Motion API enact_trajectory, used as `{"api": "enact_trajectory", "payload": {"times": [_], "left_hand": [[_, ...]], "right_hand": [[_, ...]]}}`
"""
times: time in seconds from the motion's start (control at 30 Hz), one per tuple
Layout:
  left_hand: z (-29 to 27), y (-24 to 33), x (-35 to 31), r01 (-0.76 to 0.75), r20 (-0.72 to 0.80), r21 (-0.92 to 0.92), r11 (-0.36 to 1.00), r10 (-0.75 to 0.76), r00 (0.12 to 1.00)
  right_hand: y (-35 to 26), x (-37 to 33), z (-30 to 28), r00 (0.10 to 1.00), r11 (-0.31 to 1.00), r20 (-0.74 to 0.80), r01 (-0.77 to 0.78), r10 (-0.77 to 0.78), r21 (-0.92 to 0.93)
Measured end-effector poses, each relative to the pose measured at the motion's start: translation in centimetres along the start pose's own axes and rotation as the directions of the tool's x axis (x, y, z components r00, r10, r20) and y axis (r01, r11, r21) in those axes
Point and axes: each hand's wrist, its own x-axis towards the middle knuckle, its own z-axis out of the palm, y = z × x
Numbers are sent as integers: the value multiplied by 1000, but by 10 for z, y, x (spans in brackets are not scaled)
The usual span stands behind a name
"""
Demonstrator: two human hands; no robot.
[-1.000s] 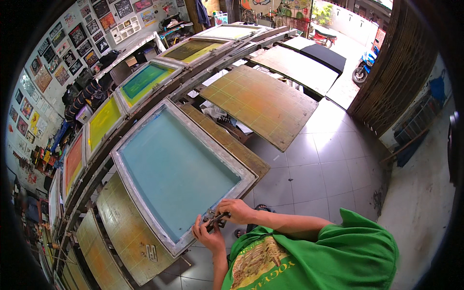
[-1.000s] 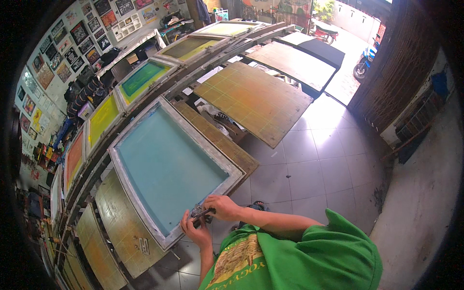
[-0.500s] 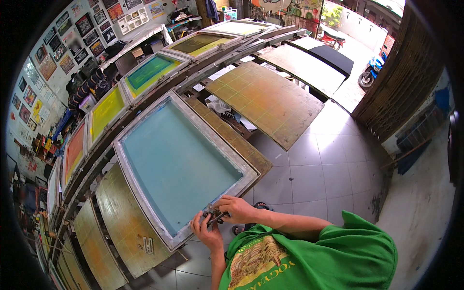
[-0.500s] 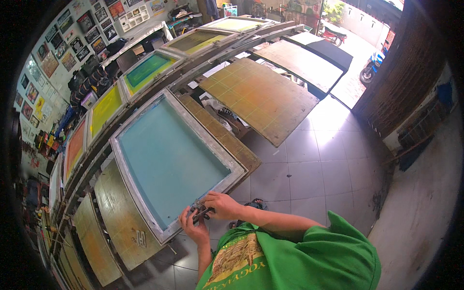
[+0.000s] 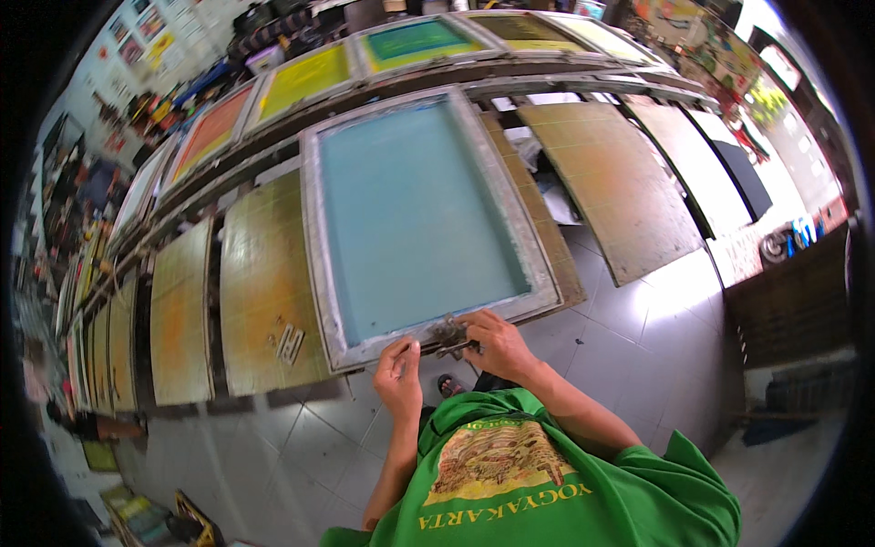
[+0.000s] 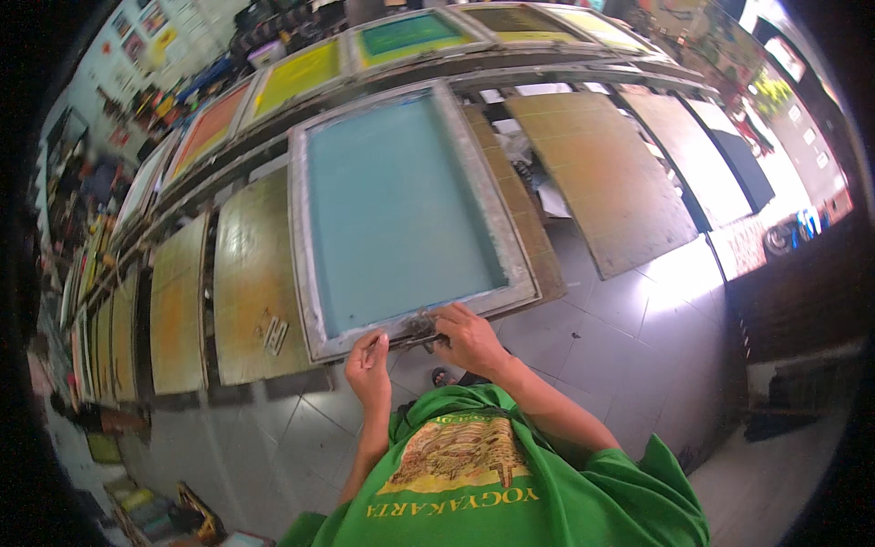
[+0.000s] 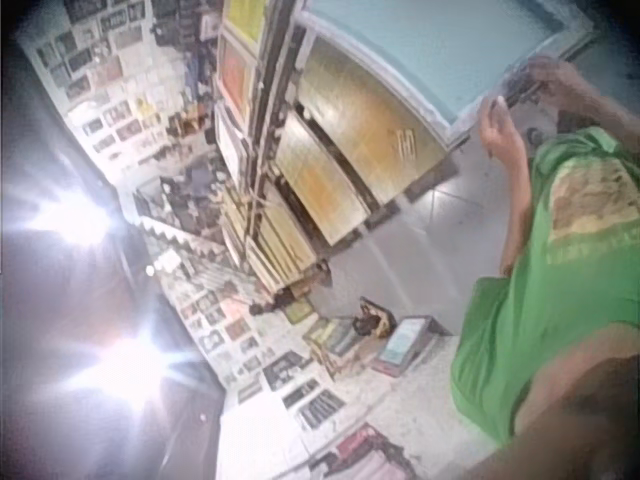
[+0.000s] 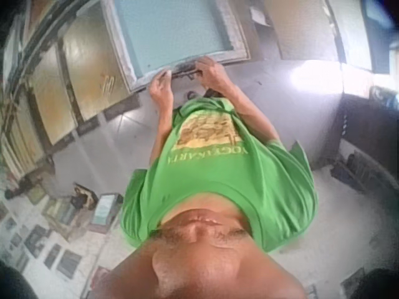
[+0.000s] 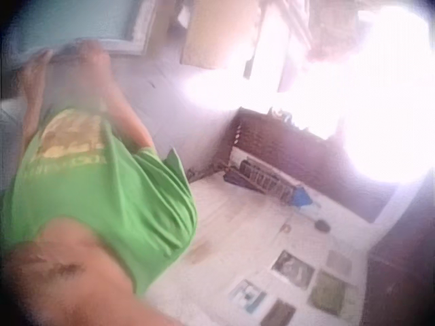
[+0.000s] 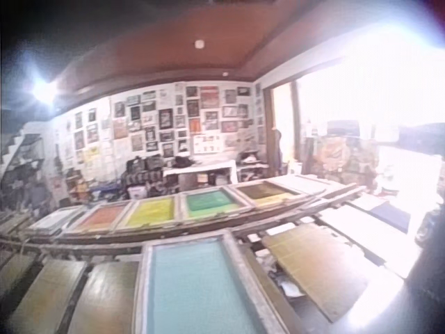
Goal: The person assembles a screen printing frame by attaching metal clips to its edges, then carries the frame to a rack and places it among other frames. The person also moves several other frames around the room, stacking them against a wall.
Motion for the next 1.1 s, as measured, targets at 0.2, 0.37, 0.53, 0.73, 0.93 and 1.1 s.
{"api": "enact_trajectory", "payload": {"times": [0.2, 0.37, 0.53, 0.73, 0.93, 1.1], "left_hand": [[-24, 10, -16, 439, 35, -289, 851, -449, 893], [-39, 9, -29, 581, 91, -440, 685, -610, 787], [-51, 2, -34, 579, 70, -469, 667, -625, 777], [-56, 4, -31, 613, 110, -474, 633, -648, 754], [-53, -2, -28, 651, 216, -568, 504, -671, 709], [-49, -1, -30, 686, 230, -534, 494, -695, 681]], "right_hand": [[1, 6, 10, 994, 993, 89, -55, 65, -109], [5, 15, 5, 989, 1000, 148, 28, -28, -2], [-14, 28, -6, 956, 980, 226, -167, 189, -112], [-2, 25, 1, 934, 970, 269, -204, 234, -135], [-3, 30, 3, 947, 978, 256, -207, 192, 33], [-21, 35, -2, 921, 954, 254, -271, 297, -131]]}}
